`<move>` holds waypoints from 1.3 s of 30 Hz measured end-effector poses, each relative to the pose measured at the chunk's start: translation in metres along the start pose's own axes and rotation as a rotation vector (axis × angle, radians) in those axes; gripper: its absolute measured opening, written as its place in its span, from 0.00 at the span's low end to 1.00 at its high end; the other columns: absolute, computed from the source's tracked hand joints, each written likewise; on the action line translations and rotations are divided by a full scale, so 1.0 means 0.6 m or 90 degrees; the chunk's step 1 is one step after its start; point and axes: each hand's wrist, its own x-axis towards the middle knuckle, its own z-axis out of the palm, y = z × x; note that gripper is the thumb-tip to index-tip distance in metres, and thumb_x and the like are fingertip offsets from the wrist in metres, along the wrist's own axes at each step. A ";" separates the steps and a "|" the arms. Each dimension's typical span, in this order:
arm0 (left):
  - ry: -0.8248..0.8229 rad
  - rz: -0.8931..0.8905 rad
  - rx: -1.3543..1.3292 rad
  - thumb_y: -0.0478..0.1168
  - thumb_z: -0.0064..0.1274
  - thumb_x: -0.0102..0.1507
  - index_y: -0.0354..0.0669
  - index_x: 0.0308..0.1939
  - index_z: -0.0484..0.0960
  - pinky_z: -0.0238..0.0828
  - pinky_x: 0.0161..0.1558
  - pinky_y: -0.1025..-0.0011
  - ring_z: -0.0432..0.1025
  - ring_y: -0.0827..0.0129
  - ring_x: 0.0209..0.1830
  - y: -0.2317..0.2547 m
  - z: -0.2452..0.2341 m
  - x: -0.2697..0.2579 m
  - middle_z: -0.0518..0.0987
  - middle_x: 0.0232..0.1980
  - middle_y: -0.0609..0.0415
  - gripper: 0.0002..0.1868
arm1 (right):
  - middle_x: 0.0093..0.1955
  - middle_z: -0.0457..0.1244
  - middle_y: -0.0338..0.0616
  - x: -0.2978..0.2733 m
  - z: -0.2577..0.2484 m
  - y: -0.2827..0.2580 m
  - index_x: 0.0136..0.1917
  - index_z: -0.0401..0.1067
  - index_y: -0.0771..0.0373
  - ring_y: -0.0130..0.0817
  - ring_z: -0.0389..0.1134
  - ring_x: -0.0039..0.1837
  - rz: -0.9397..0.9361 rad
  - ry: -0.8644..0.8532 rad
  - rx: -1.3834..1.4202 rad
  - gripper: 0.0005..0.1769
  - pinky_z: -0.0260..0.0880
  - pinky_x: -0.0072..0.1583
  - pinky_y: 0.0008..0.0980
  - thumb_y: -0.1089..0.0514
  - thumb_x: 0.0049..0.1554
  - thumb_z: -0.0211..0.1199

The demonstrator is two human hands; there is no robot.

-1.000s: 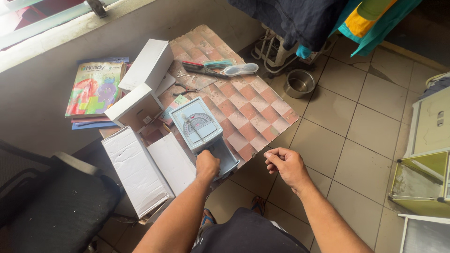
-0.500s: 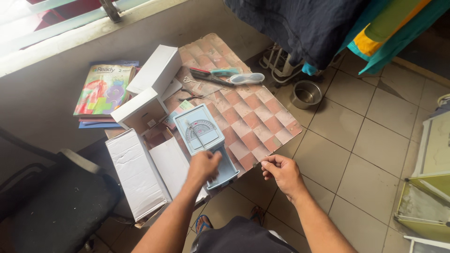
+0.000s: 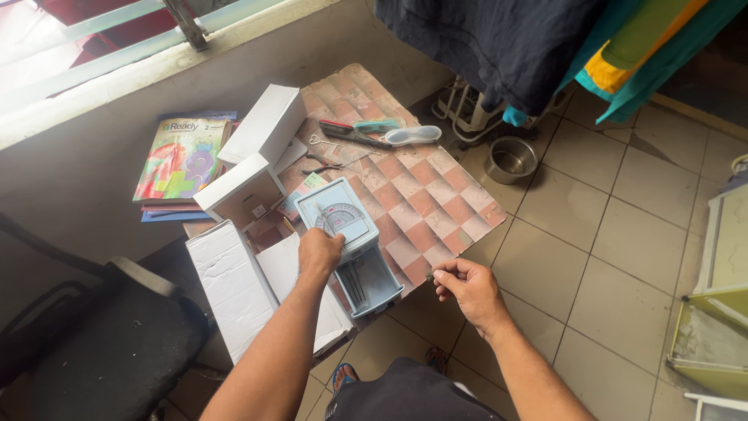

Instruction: The person unboxes components and assembles a small plastic desktop storage unit by hand on a table, then carries the completed drawers to a shelf and places them among other household items.

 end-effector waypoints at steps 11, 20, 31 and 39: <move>-0.192 0.259 -0.662 0.39 0.49 0.70 0.35 0.53 0.75 0.77 0.42 0.68 0.74 0.68 0.41 0.020 -0.073 -0.073 0.79 0.44 0.48 0.12 | 0.39 0.69 0.43 -0.001 0.013 0.009 0.49 0.79 0.70 0.28 0.69 0.40 -0.013 0.004 0.007 0.09 0.73 0.44 0.29 0.62 0.57 0.65; -0.394 0.279 -0.913 0.43 0.53 0.70 0.45 0.54 0.79 0.68 0.50 0.68 0.73 0.71 0.53 0.050 -0.158 -0.154 0.79 0.51 0.55 0.11 | 0.38 0.69 0.43 0.000 0.033 -0.008 0.49 0.79 0.71 0.29 0.69 0.39 -0.009 -0.008 0.017 0.10 0.73 0.43 0.30 0.61 0.56 0.67; -0.412 0.275 -0.907 0.43 0.53 0.69 0.43 0.55 0.79 0.69 0.56 0.65 0.72 0.69 0.54 0.035 -0.143 -0.182 0.79 0.50 0.54 0.13 | 0.36 0.68 0.43 -0.017 0.062 -0.038 0.48 0.78 0.71 0.29 0.68 0.38 -0.056 -0.010 0.037 0.09 0.71 0.43 0.30 0.62 0.56 0.66; -0.454 0.254 -0.627 0.42 0.54 0.68 0.34 0.55 0.82 0.72 0.48 0.73 0.73 0.73 0.42 0.007 -0.078 -0.189 0.82 0.43 0.55 0.16 | 0.38 0.68 0.40 -0.030 0.111 -0.087 0.54 0.79 0.72 0.24 0.66 0.38 -0.095 -0.049 0.034 0.17 0.69 0.43 0.25 0.57 0.56 0.69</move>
